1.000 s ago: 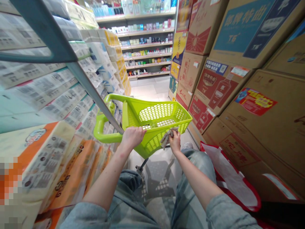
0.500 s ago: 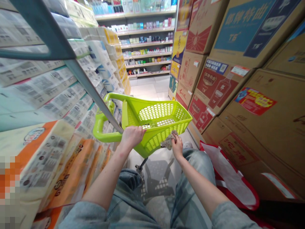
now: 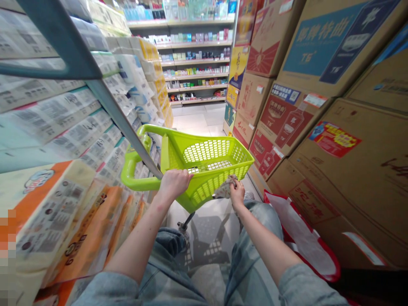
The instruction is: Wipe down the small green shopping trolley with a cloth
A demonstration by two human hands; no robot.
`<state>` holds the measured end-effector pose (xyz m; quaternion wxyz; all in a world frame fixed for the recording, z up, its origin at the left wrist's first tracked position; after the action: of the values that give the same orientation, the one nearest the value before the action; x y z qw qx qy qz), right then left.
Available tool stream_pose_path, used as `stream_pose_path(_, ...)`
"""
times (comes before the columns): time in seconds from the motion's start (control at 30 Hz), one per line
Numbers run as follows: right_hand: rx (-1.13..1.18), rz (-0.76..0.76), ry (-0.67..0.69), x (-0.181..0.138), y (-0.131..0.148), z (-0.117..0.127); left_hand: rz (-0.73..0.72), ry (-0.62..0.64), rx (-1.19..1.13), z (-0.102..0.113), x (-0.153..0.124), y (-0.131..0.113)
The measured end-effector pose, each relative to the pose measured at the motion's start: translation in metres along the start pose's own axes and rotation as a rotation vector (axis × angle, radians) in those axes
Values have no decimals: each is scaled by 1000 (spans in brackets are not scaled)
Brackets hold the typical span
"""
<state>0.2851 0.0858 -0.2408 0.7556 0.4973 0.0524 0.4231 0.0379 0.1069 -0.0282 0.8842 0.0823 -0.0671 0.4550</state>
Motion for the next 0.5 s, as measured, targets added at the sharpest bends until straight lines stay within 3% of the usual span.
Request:
stream_pose_path(0.23, 41, -19, 0, 16, -3, -12, -1, 5, -9, 0, 1, 0)
stream_pose_path(0.4, -6, 25, 60, 16, -6, 0, 9, 1, 1, -1, 0, 2)
stream_pose_path(0.5, -45, 80, -6, 14, -1, 8, 4, -1, -3, -1, 1, 1)
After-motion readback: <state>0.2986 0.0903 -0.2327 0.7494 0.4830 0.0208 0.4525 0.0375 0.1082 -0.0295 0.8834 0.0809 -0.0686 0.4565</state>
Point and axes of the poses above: each hand's wrist, its own x-axis towards the middle knuckle, its own z-axis out of the back of the hand, y = z × x, the point moved 2 cm from there along x, towards the middle knuckle, and after that the axes turned 10 degrees about -x, right-handed, at the moved point
